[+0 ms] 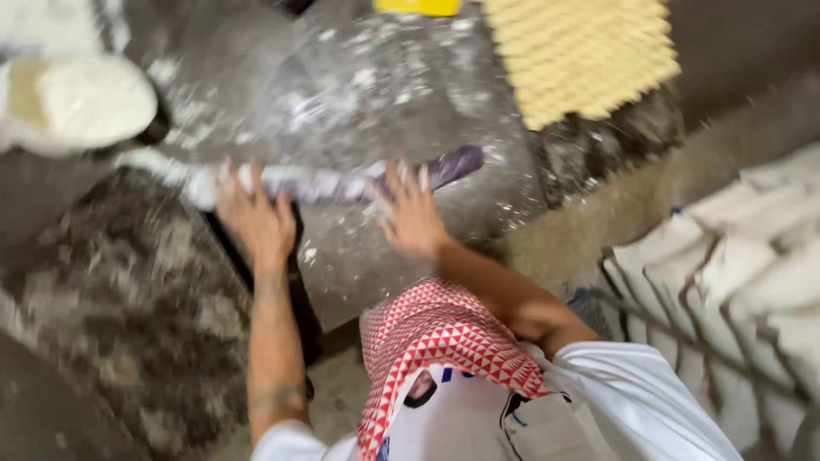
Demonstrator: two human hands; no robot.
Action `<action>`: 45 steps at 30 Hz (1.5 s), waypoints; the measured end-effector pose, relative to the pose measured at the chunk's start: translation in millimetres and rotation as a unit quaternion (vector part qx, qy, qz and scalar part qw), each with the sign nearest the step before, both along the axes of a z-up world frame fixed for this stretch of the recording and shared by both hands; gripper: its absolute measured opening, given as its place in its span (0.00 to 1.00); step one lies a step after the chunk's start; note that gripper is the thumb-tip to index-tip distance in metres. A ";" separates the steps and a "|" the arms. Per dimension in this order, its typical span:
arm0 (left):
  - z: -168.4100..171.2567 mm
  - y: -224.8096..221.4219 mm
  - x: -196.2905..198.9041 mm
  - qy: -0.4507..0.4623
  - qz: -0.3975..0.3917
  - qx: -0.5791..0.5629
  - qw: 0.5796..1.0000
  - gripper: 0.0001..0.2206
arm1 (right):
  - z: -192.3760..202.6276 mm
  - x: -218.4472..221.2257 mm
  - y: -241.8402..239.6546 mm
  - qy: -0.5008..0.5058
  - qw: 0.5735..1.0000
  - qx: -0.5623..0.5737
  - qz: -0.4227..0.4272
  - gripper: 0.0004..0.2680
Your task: The person rolls a long piece of purple dough into a thin rope on a floured surface, then cuts small pieces of white dough and rolls them into balls before placing them onto a baking tray.
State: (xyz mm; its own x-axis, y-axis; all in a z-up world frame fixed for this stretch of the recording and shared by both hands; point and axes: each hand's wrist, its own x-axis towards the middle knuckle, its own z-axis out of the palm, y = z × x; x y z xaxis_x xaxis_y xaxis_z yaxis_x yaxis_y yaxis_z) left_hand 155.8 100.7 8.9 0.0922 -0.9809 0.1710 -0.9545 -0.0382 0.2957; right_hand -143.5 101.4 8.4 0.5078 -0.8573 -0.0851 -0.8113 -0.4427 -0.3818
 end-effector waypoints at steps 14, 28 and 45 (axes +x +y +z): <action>-4.5 -139.9 -170.1 -0.065 -0.094 0.038 0.993 0.32 | -47.3 -79.2 -155.5 0.016 0.977 -0.055 -0.204 0.25; 2.5 -16.4 -315.0 0.179 -0.164 0.056 0.968 0.23 | -76.5 -362.8 23.8 -0.353 0.769 -0.113 -0.521 0.16; -87.4 -37.9 -520.2 0.483 -0.105 0.180 0.851 0.32 | -181.7 -527.6 4.8 -0.546 0.601 0.058 -0.581 0.07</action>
